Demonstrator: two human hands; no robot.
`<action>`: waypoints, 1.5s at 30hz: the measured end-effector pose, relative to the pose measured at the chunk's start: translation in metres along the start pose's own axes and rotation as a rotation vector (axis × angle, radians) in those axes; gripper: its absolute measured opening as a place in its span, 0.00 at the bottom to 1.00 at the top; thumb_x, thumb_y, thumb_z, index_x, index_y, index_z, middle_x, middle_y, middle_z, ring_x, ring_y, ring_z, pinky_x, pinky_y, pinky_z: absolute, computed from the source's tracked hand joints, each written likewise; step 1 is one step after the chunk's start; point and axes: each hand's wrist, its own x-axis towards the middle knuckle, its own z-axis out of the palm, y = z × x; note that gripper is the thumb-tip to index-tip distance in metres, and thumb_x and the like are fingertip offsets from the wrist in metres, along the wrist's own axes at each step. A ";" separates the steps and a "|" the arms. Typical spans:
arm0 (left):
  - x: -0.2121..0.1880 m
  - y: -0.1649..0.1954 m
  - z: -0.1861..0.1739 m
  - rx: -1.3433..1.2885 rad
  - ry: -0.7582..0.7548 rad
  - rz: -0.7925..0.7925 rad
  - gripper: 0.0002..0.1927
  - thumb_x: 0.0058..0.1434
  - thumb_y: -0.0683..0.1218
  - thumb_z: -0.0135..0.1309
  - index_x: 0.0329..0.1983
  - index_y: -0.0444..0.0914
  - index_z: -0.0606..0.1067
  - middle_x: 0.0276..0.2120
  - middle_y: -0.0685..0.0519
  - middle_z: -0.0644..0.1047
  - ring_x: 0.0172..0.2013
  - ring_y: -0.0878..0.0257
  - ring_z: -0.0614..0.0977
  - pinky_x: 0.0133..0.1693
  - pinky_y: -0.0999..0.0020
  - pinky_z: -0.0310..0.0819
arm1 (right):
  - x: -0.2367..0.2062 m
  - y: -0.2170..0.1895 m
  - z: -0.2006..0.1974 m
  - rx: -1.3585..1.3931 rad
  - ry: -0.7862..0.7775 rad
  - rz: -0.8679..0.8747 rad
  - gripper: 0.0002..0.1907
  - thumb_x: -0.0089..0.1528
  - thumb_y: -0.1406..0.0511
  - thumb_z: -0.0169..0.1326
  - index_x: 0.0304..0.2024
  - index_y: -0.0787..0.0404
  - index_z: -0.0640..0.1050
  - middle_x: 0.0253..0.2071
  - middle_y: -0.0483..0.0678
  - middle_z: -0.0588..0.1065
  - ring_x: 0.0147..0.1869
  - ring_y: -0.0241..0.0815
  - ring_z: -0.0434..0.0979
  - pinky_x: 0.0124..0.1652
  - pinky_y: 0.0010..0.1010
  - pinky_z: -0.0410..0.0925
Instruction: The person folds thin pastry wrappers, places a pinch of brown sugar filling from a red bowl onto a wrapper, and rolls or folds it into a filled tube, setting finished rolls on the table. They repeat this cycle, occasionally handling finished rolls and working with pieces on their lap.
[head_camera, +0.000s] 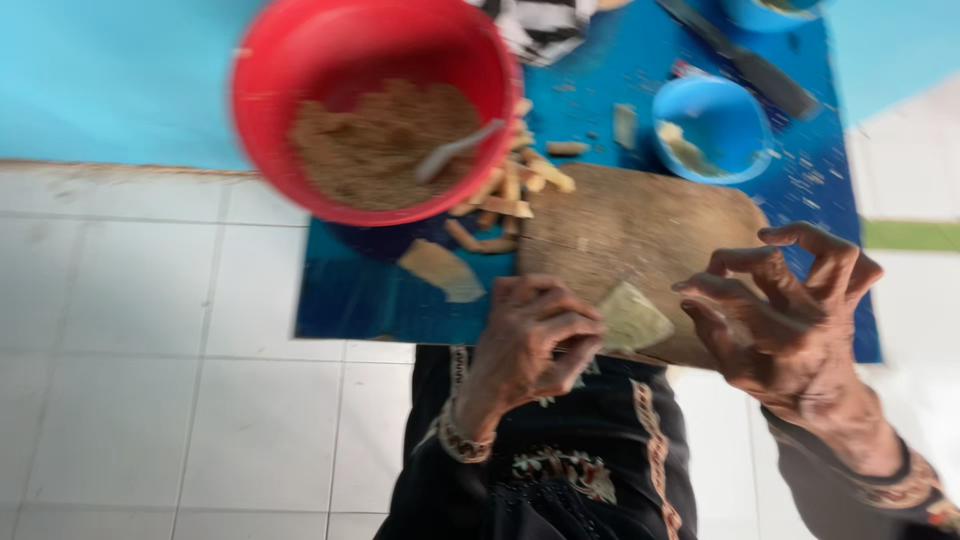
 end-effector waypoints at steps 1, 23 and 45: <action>-0.002 0.000 -0.002 0.006 -0.002 -0.011 0.05 0.58 0.46 0.66 0.36 0.45 0.82 0.41 0.63 0.81 0.52 0.62 0.76 0.58 0.59 0.60 | 0.015 -0.004 0.001 0.053 -0.026 -0.054 0.13 0.56 0.59 0.65 0.44 0.45 0.81 0.49 0.37 0.76 0.65 0.51 0.63 0.57 0.55 0.49; -0.015 -0.017 0.003 -0.016 -0.022 -0.023 0.07 0.62 0.48 0.63 0.43 0.48 0.82 0.42 0.64 0.79 0.56 0.63 0.75 0.62 0.62 0.59 | 0.257 -0.059 0.110 -0.176 -0.294 -0.404 0.06 0.64 0.58 0.58 0.35 0.47 0.83 0.35 0.36 0.77 0.50 0.42 0.67 0.57 0.59 0.53; -0.008 -0.012 0.000 -0.068 -0.001 -0.030 0.05 0.63 0.48 0.64 0.39 0.46 0.80 0.42 0.65 0.80 0.55 0.64 0.76 0.61 0.60 0.60 | 0.228 -0.038 0.071 0.552 -0.131 -0.173 0.05 0.65 0.70 0.57 0.38 0.67 0.82 0.25 0.49 0.75 0.25 0.36 0.74 0.26 0.30 0.65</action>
